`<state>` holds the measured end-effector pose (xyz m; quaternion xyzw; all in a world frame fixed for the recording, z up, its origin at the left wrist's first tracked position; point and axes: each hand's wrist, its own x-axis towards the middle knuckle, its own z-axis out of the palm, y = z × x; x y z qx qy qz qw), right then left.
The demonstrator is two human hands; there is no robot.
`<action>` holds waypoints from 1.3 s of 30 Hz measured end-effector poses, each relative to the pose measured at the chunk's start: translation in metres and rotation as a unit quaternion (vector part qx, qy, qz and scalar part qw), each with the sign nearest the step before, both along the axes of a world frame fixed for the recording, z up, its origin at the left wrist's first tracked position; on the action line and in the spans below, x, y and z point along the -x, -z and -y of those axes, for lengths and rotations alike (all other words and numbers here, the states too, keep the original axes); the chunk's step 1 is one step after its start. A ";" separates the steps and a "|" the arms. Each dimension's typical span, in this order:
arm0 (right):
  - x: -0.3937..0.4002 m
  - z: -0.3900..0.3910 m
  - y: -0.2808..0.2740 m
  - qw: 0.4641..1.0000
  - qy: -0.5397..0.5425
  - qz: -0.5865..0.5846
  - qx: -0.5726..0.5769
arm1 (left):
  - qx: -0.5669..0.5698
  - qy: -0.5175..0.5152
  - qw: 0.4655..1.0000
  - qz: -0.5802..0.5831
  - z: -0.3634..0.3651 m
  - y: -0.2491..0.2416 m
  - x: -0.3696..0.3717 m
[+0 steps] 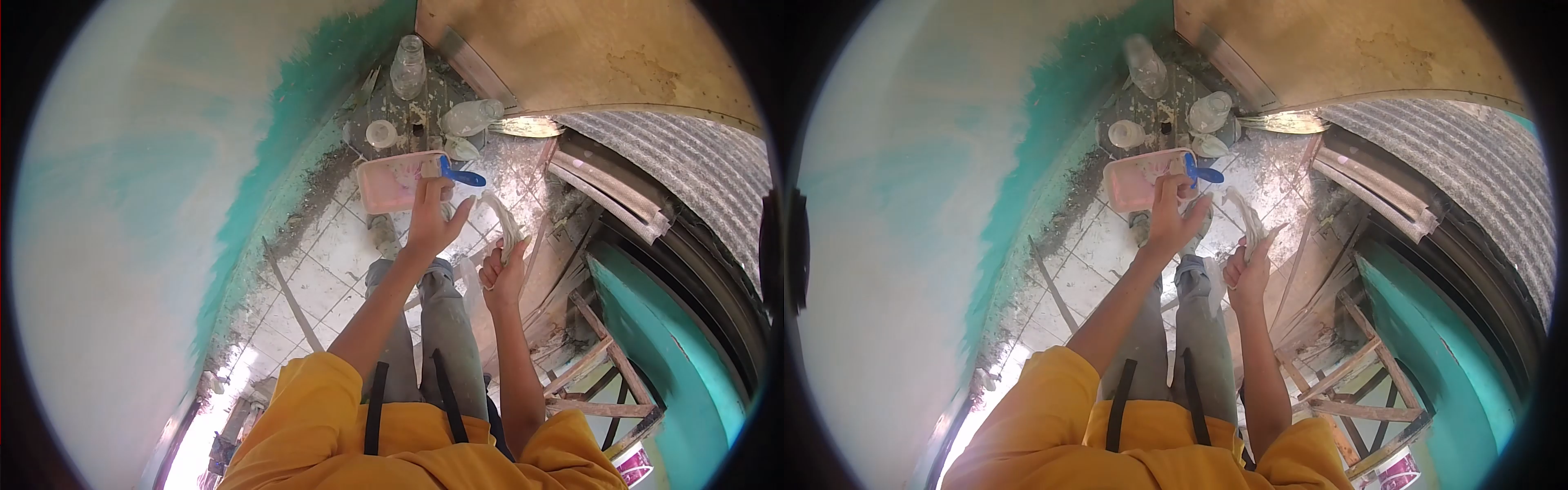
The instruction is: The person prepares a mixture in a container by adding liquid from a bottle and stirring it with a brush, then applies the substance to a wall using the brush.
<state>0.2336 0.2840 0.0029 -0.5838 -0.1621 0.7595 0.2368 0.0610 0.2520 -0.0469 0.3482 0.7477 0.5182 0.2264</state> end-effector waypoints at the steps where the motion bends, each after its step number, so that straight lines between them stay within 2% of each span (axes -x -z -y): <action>1: 0.003 0.003 -0.003 0.999 -0.004 0.030 0.014 | -0.008 -0.011 0.999 0.034 0.006 -0.003 0.000; 5: 0.003 0.031 -0.016 0.998 -0.017 0.060 0.008 | 0.021 -0.066 0.996 0.049 0.052 -0.007 -0.003; 7: 0.008 0.045 -0.025 0.996 -0.045 0.066 0.030 | 0.078 -0.124 0.978 0.149 0.081 -0.017 -0.012; 8: 0.006 0.051 -0.025 0.995 -0.068 0.049 0.057 | 0.081 -0.122 0.977 0.153 0.096 -0.022 -0.017; 9: 0.010 0.057 -0.022 0.995 -0.066 0.052 0.058 | 0.087 -0.093 0.971 0.200 0.110 -0.026 -0.022; 11: 0.023 0.069 -0.013 0.985 -0.157 0.062 -0.025 | 0.094 -0.066 0.962 0.248 0.123 -0.041 -0.028; 12: 0.028 0.073 -0.009 0.989 -0.144 -0.003 0.022 | 0.106 -0.017 0.944 0.313 0.122 -0.062 -0.024; 13: 0.036 0.074 -0.011 0.989 -0.146 -0.004 0.023 | 0.116 0.031 0.919 0.375 0.122 -0.077 -0.021; 15: 0.056 0.077 -0.017 0.977 -0.205 -0.060 -0.011 | 0.119 0.041 0.918 0.375 0.127 -0.081 -0.017; 17: 0.073 0.078 -0.027 0.971 -0.211 -0.103 -0.039 | 0.119 0.094 0.952 0.267 0.131 -0.077 -0.011; 19: 0.079 0.086 -0.021 0.942 -0.292 -0.071 -0.149 | 0.119 0.067 0.944 0.301 0.129 -0.079 0.000; 21: 0.083 0.089 -0.023 0.944 -0.299 -0.066 -0.127 | 0.116 0.041 0.933 0.337 0.127 -0.078 0.011; 23: 0.090 0.088 -0.030 0.910 -0.340 -0.044 -0.232 | 0.114 0.045 0.894 0.432 0.131 -0.076 0.026; 24: 0.092 0.084 -0.036 0.909 -0.342 -0.044 -0.233 | 0.112 0.044 0.894 0.431 0.133 -0.077 0.033; 26: 0.091 0.070 -0.045 0.905 -0.382 -0.121 -0.143 | 0.151 0.054 0.863 0.479 0.138 -0.083 0.044; 27: 0.093 0.064 -0.044 0.905 -0.382 -0.121 -0.143 | 0.151 0.053 0.864 0.478 0.139 -0.087 0.047; 29: 0.097 0.057 -0.040 0.896 -0.330 -0.287 -0.071 | 0.086 0.048 0.869 0.484 0.143 -0.090 0.050; 30: 0.100 0.058 -0.041 0.896 -0.331 -0.287 -0.072 | 0.085 0.048 0.869 0.485 0.146 -0.083 0.050; 32: 0.110 0.066 -0.042 0.898 -0.409 -0.151 -0.061 | 0.112 0.098 0.879 0.453 0.157 -0.063 0.047; 36: 0.125 0.079 -0.036 0.910 -0.393 -0.105 -0.076 | 0.176 0.070 0.907 0.376 0.152 -0.069 0.045; 37: 0.125 0.085 -0.027 0.899 -0.414 -0.073 -0.121 | 0.109 0.071 0.959 0.251 0.153 -0.064 0.041; 38: 0.124 0.089 -0.020 0.884 -0.435 -0.041 -0.165 | 0.039 0.071 0.989 0.120 0.155 -0.059 0.038; 39: 0.127 0.090 -0.021 0.884 -0.435 -0.041 -0.164 | 0.040 0.071 0.989 0.120 0.155 -0.063 0.043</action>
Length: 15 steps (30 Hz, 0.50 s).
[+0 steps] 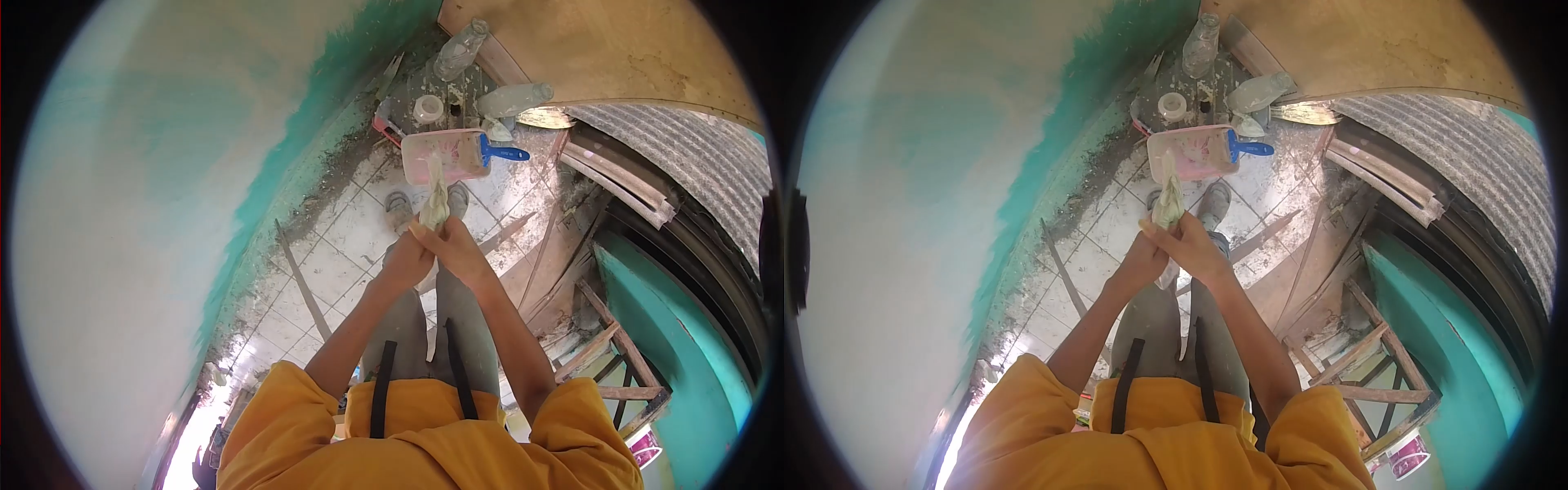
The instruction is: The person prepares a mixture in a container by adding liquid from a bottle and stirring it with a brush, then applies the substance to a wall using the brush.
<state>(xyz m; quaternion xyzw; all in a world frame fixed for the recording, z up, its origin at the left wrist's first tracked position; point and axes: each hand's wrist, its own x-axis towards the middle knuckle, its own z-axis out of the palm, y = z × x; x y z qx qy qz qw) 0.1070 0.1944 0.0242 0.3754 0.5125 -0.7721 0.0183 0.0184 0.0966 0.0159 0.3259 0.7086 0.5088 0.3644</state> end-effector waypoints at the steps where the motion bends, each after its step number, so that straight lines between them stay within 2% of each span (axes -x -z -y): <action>1: 0.002 0.000 -0.001 1.000 0.015 0.003 0.023 | 0.061 0.066 0.996 0.023 0.001 -0.004 0.006; 2: 0.004 0.000 -0.002 0.998 0.031 0.006 0.045 | 0.121 0.131 0.983 0.046 0.002 -0.007 0.011; 5: 0.010 -0.001 -0.005 0.990 0.094 -0.025 0.104 | 0.182 0.136 0.974 0.023 -0.004 -0.022 0.013; 8: 0.012 0.003 0.004 0.983 0.127 -0.027 0.128 | 0.195 0.143 0.970 -0.029 -0.002 -0.014 0.010; 12: 0.011 -0.001 0.011 0.978 0.133 -0.064 0.145 | 0.196 0.155 0.968 0.020 0.003 -0.004 0.015; 13: 0.009 -0.007 0.006 0.982 0.100 -0.051 0.154 | 0.174 0.102 0.965 0.166 0.005 -0.002 0.016; 14: 0.009 -0.012 0.002 0.984 0.067 -0.038 0.162 | 0.148 0.048 0.939 0.307 0.008 0.001 0.017; 15: 0.011 -0.011 -0.001 0.984 0.068 -0.038 0.163 | 0.148 0.048 0.939 0.307 0.003 -0.006 0.018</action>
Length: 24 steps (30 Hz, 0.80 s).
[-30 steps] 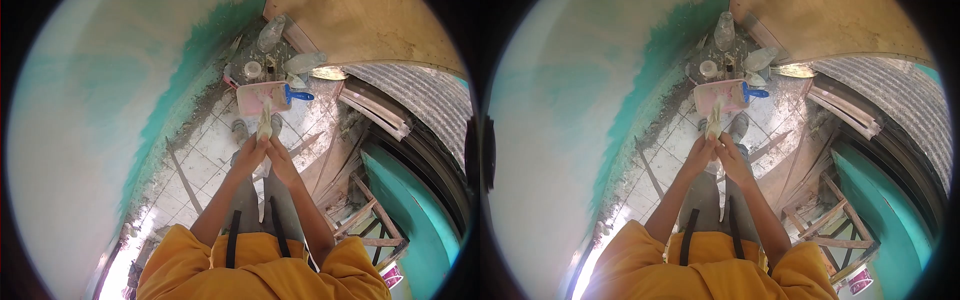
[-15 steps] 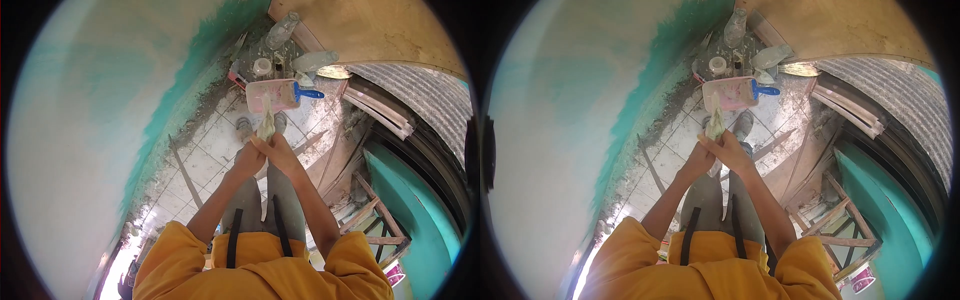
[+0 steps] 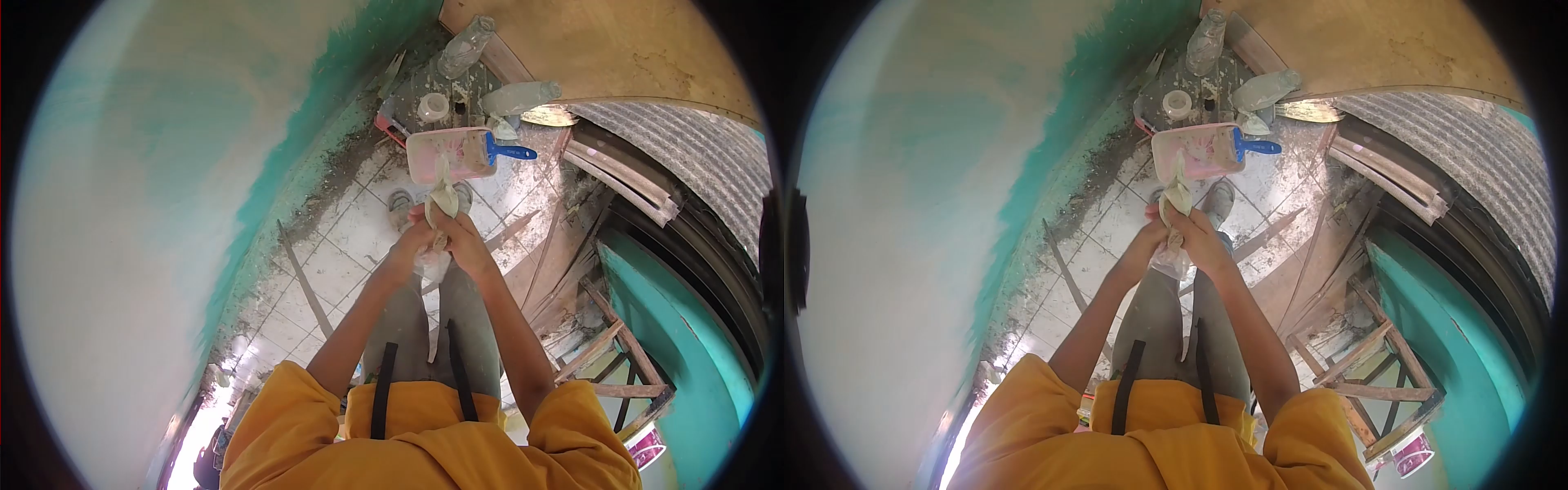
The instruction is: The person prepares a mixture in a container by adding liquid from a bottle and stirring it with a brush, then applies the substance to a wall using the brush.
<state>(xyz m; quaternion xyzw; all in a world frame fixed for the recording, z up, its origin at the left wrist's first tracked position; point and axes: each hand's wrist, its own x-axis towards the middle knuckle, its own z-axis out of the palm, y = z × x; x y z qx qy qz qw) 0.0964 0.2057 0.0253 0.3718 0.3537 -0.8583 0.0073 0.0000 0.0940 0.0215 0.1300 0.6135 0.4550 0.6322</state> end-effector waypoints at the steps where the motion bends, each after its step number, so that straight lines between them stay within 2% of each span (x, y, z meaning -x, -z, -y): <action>1: 0.001 0.002 -0.003 0.998 -0.015 0.016 -0.061 | -0.035 -0.116 0.987 0.109 -0.010 -0.013 0.003; 2: 0.002 0.002 -0.005 0.992 -0.031 0.033 -0.121 | -0.069 -0.228 0.947 0.215 -0.017 -0.019 0.006; 3: -0.001 0.001 -0.003 0.992 -0.030 0.034 -0.121 | -0.069 -0.228 0.947 0.216 -0.017 -0.014 0.007; 5: -0.009 -0.003 0.000 0.916 -0.170 0.011 -0.363 | -0.011 -0.089 0.994 0.068 -0.011 -0.001 0.009; 6: -0.008 -0.003 -0.001 0.916 -0.169 0.010 -0.363 | -0.012 -0.088 0.994 0.067 -0.011 -0.001 0.010; 8: -0.008 -0.003 -0.004 0.964 -0.091 -0.033 -0.249 | 0.006 -0.067 0.996 0.052 -0.011 -0.002 0.009; 9: -0.009 -0.007 -0.008 0.964 -0.089 -0.033 -0.249 | 0.006 -0.065 0.996 0.052 -0.011 -0.003 0.012; 11: -0.011 -0.018 -0.016 0.990 -0.122 -0.001 -0.070 | 0.016 -0.015 0.988 0.151 -0.012 -0.004 0.019; 12: -0.011 -0.019 -0.015 0.990 -0.121 0.000 -0.070 | 0.016 -0.013 0.988 0.151 -0.009 0.006 0.015; 14: -0.010 -0.019 -0.010 0.996 -0.076 -0.032 0.015 | -0.146 -0.029 0.957 0.249 0.001 0.037 0.009; 15: -0.009 -0.019 -0.010 0.997 -0.075 -0.033 0.017 | -0.144 -0.028 0.957 0.248 -0.004 0.028 0.009; 17: -0.008 -0.017 -0.013 0.995 -0.096 -0.001 0.011 | 0.021 -0.097 0.973 0.210 -0.018 -0.002 0.007; 21: -0.008 -0.011 0.000 0.996 -0.078 -0.013 0.029 | 0.001 -0.071 0.986 0.152 -0.017 0.002 0.004; 24: -0.006 -0.008 0.003 0.999 -0.013 -0.021 0.048 | 0.002 -0.042 0.994 0.098 -0.021 0.004 0.005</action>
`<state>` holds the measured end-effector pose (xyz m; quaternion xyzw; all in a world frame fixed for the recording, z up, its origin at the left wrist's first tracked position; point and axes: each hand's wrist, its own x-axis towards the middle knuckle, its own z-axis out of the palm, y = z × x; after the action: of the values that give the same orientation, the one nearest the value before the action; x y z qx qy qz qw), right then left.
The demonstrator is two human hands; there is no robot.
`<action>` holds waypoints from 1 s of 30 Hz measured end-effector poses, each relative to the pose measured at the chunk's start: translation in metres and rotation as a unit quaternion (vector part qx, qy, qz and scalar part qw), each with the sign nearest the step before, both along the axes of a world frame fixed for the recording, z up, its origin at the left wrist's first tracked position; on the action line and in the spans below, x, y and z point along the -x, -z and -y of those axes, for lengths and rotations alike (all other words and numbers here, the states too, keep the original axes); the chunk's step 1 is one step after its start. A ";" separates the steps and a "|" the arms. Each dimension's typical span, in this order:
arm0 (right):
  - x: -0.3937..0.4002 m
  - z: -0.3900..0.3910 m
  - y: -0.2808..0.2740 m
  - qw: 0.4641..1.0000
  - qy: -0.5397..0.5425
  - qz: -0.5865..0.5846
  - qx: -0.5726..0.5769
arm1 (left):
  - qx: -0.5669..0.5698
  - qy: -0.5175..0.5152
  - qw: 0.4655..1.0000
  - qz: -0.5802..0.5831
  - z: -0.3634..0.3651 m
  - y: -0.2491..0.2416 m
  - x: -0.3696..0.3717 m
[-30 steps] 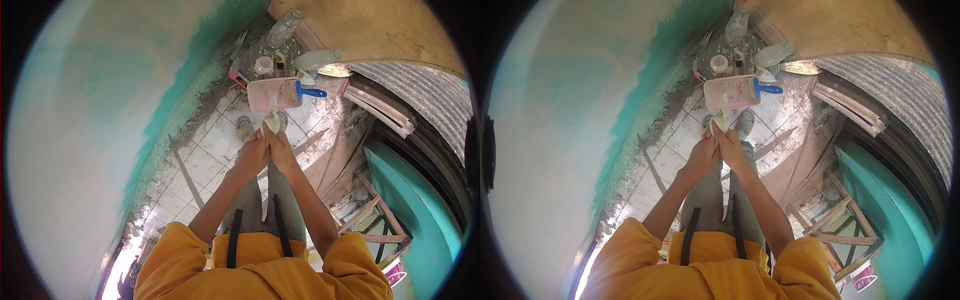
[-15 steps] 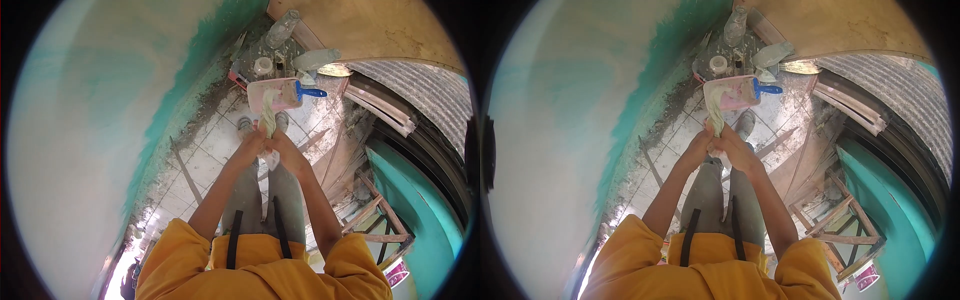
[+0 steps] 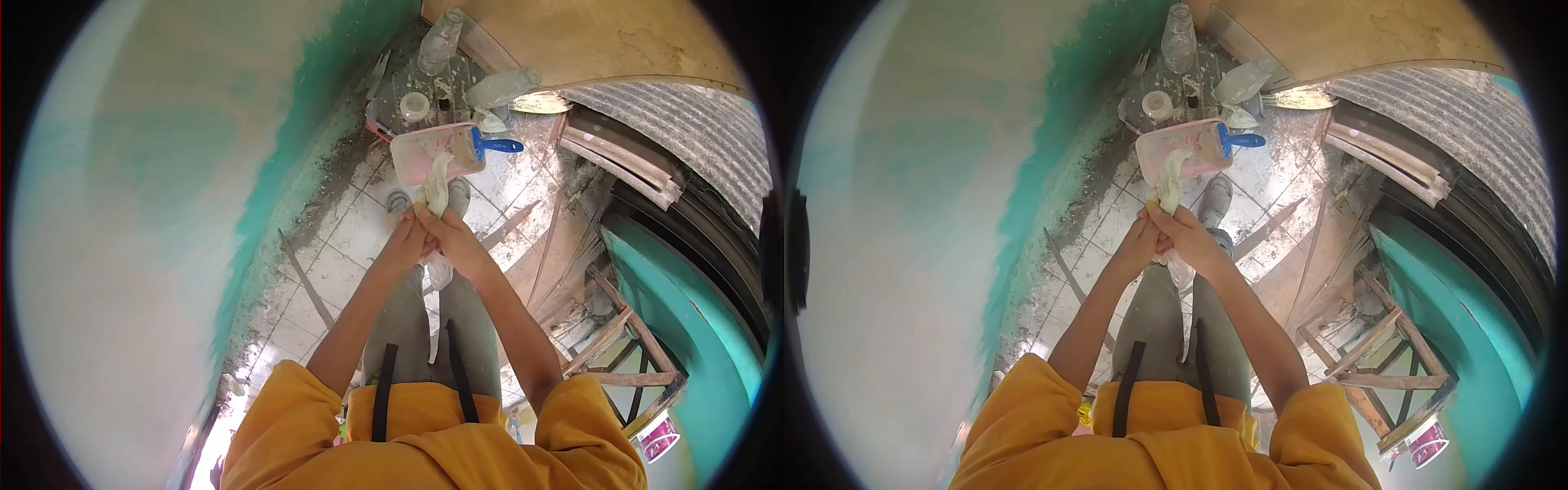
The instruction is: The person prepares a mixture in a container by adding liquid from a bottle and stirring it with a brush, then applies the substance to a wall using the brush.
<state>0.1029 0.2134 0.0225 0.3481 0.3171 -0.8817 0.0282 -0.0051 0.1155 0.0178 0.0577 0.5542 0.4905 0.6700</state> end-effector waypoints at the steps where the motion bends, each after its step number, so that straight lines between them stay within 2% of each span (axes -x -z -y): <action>1: 0.001 0.000 0.002 1.000 0.007 0.027 -0.003 | -0.011 0.024 1.000 -0.016 -0.001 0.005 0.000; 3: 0.003 0.004 0.010 0.998 0.015 0.054 -0.006 | -0.022 0.049 0.998 -0.032 -0.002 0.010 -0.002; 5: 0.003 0.012 0.018 0.992 0.092 0.086 -0.022 | -0.009 0.102 0.983 -0.152 -0.005 0.011 -0.006; 9: 0.000 0.003 0.025 0.993 0.080 0.087 -0.026 | -0.005 0.056 0.993 -0.107 0.001 0.030 -0.013; 11: -0.008 -0.012 0.023 0.999 -0.003 0.041 0.024 | 0.011 -0.003 0.999 0.035 -0.001 0.024 -0.012; 12: -0.009 -0.015 0.022 0.999 -0.002 0.042 0.025 | 0.012 -0.003 0.999 0.036 -0.003 0.018 -0.012; 14: -0.011 -0.018 0.018 0.991 0.038 0.020 0.124 | -0.026 -0.143 0.973 0.179 -0.008 0.007 -0.013; 15: -0.010 -0.021 0.008 0.991 0.039 0.021 0.125 | -0.025 -0.143 0.973 0.179 -0.007 0.010 -0.014; 17: -0.008 -0.029 -0.016 0.986 0.075 0.030 0.148 | -0.053 -0.210 0.910 0.354 -0.004 0.022 -0.018; 18: -0.007 -0.033 -0.017 0.986 0.074 0.031 0.148 | -0.053 -0.212 0.909 0.355 -0.007 0.016 -0.018; 20: -0.003 -0.043 -0.015 0.991 -0.037 0.008 0.125 | -0.056 -0.204 0.877 0.432 -0.012 0.003 -0.016; 21: -0.002 -0.042 -0.008 0.991 -0.037 0.006 0.126 | -0.056 -0.204 0.877 0.431 -0.014 0.007 -0.017; 23: -0.001 -0.035 0.009 0.989 0.021 -0.014 0.144 | -0.031 -0.170 0.928 0.329 -0.018 0.018 -0.019; 24: 0.001 -0.032 0.009 0.989 0.022 -0.015 0.145 | -0.030 -0.170 0.929 0.328 -0.015 0.020 -0.020; 26: 0.005 -0.027 0.010 0.986 0.072 0.004 0.147 | -0.007 -0.120 0.970 0.209 -0.009 0.025 -0.021; 27: 0.005 -0.025 0.015 0.986 0.073 0.003 0.148 | -0.005 -0.120 0.971 0.208 -0.010 0.022 -0.021; 29: 0.007 -0.020 0.027 0.994 0.048 0.060 0.076 | 0.010 -0.049 0.998 0.029 -0.011 0.016 -0.023; 30: 0.010 -0.022 0.026 0.994 0.048 0.059 0.076 | 0.010 -0.049 0.998 0.028 -0.013 0.015 -0.024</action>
<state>0.0924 0.2353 -0.0040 0.4110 0.2297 -0.8817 0.0312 0.0187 0.1286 0.0026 0.0104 0.5422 0.5183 0.6613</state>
